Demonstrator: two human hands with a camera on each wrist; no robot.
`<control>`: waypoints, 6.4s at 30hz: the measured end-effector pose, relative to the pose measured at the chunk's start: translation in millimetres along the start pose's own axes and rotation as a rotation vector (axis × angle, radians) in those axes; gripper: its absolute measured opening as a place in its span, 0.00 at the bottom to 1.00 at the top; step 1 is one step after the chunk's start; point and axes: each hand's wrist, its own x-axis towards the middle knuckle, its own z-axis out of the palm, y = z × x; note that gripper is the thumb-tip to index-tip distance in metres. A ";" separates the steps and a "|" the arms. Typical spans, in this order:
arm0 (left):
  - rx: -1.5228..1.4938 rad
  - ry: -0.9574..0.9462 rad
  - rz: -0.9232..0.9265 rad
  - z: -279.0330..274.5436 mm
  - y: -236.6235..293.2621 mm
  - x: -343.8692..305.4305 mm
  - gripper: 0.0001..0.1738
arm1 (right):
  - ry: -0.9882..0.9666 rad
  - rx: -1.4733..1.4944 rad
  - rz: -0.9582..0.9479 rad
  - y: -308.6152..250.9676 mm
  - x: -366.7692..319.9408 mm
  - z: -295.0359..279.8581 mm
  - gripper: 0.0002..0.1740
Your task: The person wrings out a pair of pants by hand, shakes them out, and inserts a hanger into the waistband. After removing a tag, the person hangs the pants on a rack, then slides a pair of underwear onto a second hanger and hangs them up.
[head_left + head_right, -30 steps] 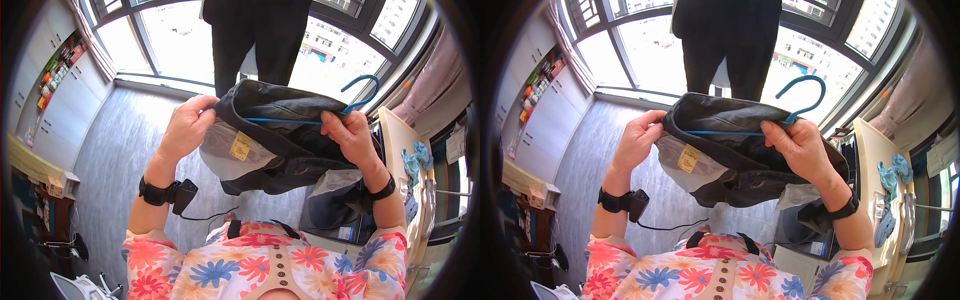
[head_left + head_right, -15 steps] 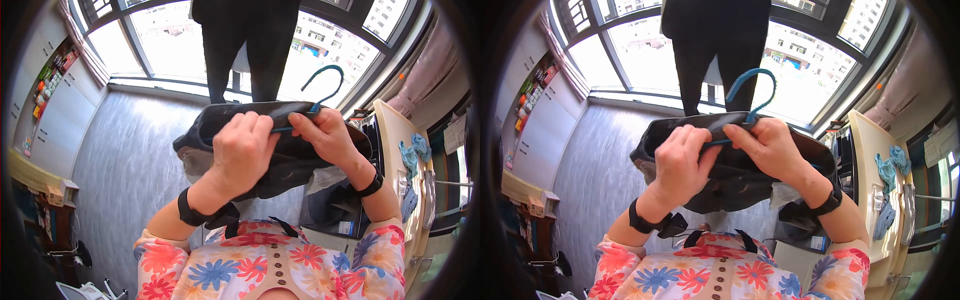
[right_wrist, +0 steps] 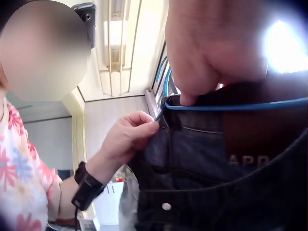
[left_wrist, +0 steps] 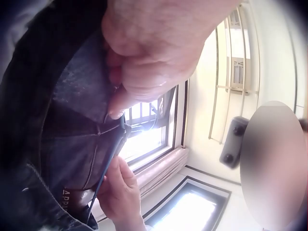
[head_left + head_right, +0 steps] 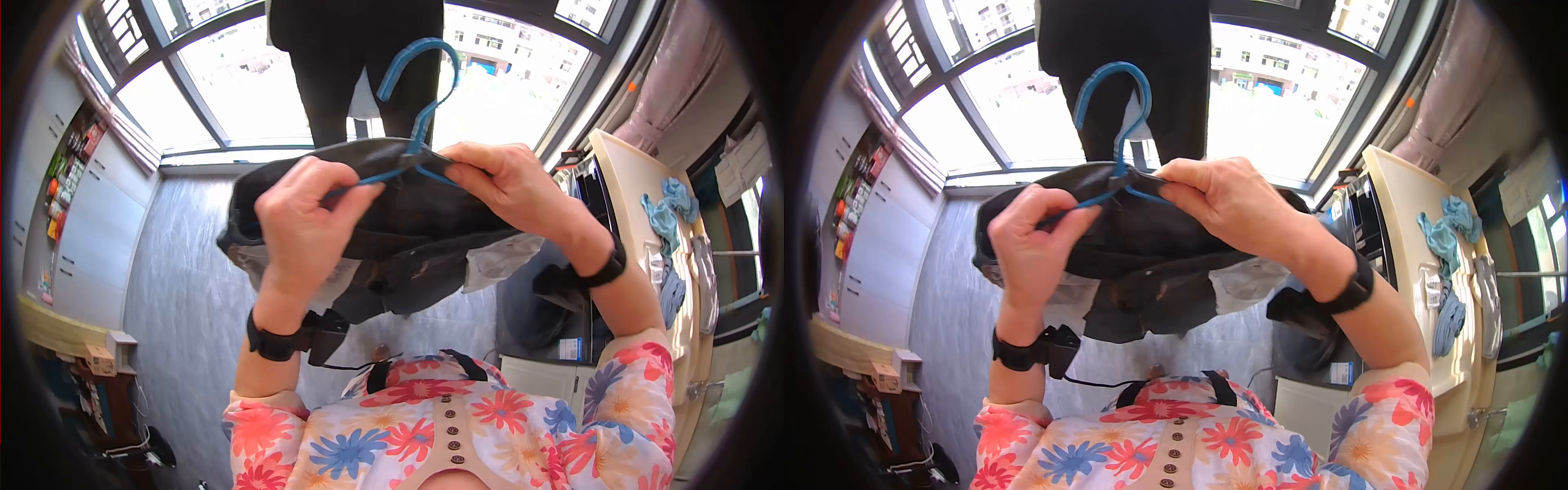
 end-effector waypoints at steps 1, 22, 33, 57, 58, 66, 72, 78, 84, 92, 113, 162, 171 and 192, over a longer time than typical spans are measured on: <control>0.013 0.005 -0.008 -2.3 0.6 2.0 0.10 | 0.006 0.002 0.016 1.9 -2.7 1.0 0.08; 0.253 -0.165 0.214 -46.6 -13.1 11.7 0.09 | -0.041 0.532 0.377 88.9 -69.5 -24.2 0.12; 0.225 -0.345 0.258 -43.9 -13.9 8.8 0.06 | 0.082 0.624 0.349 69.6 -50.7 -47.7 0.13; 0.235 -0.228 0.219 -25.7 -5.8 9.0 0.06 | 0.191 0.577 0.289 57.3 -64.5 -7.1 0.11; 0.217 -0.213 0.223 -27.5 -7.8 10.1 0.06 | 0.209 0.635 0.319 54.0 -62.6 -4.9 0.11; 0.182 -0.156 0.187 -37.6 -25.1 5.4 0.08 | 0.163 -0.326 0.054 30.7 -28.1 10.8 0.43; 0.177 -0.142 0.245 -35.2 -31.9 1.2 0.08 | 0.128 -0.486 -0.205 -1.8 6.5 29.5 0.37; 0.129 -0.123 0.202 -23.7 -36.3 -7.0 0.09 | 0.159 -0.045 0.036 -22.7 19.2 72.1 0.17; 0.209 0.104 0.376 -34.1 -27.9 -22.7 0.13 | 0.205 0.425 0.171 -4.1 27.9 71.6 0.10; 0.613 -0.125 0.137 -66.3 -57.0 -70.8 0.21 | 0.223 0.615 0.187 6.8 29.3 62.9 0.09; 0.037 -0.595 -0.101 -127.7 -61.8 -14.3 0.27 | 0.027 0.437 0.106 -0.1 2.5 39.3 0.06; 0.269 0.071 0.040 -78.1 -38.8 -23.7 0.16 | 0.093 0.700 0.212 -11.6 -5.7 27.2 0.11; -0.087 -0.220 -0.083 -15.4 -0.6 -5.7 0.06 | 0.070 0.607 0.117 -16.8 0.6 34.4 0.13; -0.115 0.096 -0.168 -58.1 -23.3 16.8 0.09 | 0.074 0.541 0.294 103.0 -55.2 -19.4 0.13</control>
